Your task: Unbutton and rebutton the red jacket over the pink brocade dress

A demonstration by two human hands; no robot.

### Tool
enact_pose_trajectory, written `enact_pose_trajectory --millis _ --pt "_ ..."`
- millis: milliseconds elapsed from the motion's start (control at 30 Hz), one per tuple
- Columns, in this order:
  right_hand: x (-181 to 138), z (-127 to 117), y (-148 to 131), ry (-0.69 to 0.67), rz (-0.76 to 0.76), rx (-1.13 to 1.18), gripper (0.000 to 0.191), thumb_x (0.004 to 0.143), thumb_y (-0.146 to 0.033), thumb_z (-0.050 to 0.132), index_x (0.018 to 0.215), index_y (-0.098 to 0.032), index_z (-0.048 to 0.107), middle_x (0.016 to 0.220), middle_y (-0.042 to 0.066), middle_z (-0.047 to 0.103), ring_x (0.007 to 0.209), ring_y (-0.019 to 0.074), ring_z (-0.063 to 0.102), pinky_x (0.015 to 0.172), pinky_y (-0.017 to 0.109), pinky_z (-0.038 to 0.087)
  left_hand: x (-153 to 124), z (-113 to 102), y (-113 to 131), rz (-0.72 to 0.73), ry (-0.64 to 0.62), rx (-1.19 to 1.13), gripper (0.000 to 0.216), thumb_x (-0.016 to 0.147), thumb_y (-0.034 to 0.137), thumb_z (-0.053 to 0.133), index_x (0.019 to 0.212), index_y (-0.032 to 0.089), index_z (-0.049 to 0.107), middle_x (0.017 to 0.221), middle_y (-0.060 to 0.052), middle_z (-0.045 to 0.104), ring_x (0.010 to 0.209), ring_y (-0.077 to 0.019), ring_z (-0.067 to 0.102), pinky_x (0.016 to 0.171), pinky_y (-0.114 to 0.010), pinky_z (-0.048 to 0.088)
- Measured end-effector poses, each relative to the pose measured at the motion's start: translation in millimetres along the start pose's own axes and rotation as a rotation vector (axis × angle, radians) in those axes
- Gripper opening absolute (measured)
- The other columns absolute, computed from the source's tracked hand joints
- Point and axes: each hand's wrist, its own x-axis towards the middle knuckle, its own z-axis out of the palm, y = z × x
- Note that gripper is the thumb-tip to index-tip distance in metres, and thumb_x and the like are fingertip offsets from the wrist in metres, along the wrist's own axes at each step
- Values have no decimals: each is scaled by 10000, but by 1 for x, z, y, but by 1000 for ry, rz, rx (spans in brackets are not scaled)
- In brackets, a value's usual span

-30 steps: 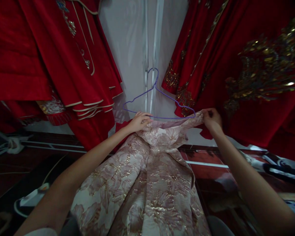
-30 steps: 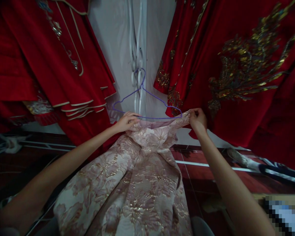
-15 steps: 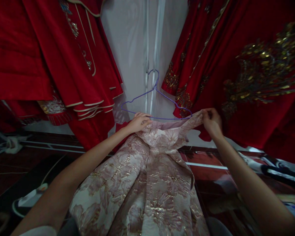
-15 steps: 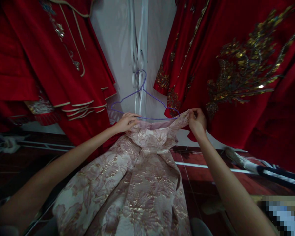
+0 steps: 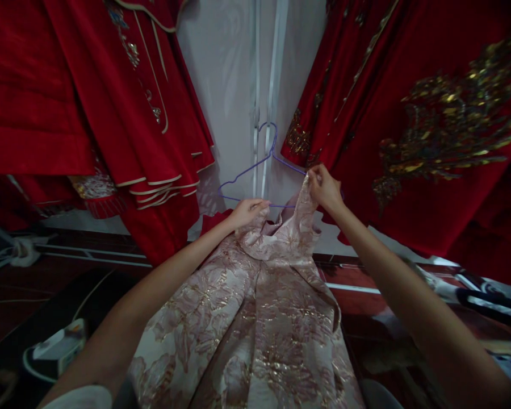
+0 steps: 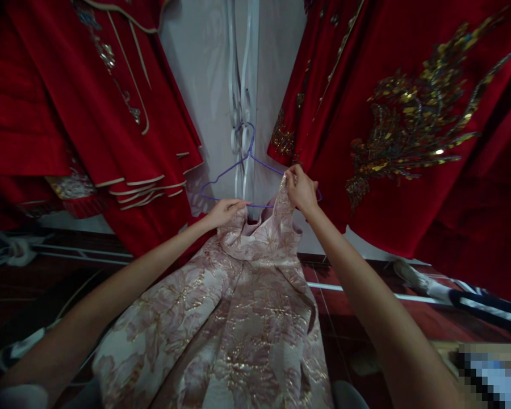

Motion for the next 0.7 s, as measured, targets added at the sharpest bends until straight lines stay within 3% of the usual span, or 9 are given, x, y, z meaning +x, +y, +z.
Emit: enact_pose_trajectory --millis 67,167,333,533,700 --pt "-3 -3 4 -39 8 44 306 871 -485 398 923 -232 562 815 48 654 768 226 587 723 335 398 0 -20 -3 23 54 40 443 886 476 384 963 156 680 944 -46 690 883 -169 607 805 -265 452" --pt "-5 -14 11 -83 9 97 327 850 -512 426 877 -218 568 806 44 654 712 197 578 654 290 401 -3 -63 -16 47 253 206 437 877 476 398 851 145 682 860 -53 655 834 -162 577 788 -261 432" --pt "-4 -25 11 -69 -15 89 313 840 -498 453 821 -207 568 739 34 637 655 178 558 632 278 393 -28 -121 -58 -103 456 408 418 868 453 404 865 145 686 827 -53 639 803 -167 556 750 -253 414" --pt "-3 -22 11 -71 -19 103 321 840 -503 447 817 -205 562 760 32 640 654 170 550 633 270 397 -51 -130 -111 -347 465 344 466 818 499 427 815 115 692 721 -47 667 707 -184 569 651 -244 407" --pt "-4 -22 11 -70 -25 103 342 839 -525 438 827 -208 566 765 36 640 661 178 554 621 270 400 -49 -128 -117 -376 478 263 453 780 528 474 776 129 688 687 -42 663 675 -179 571 639 -245 408"
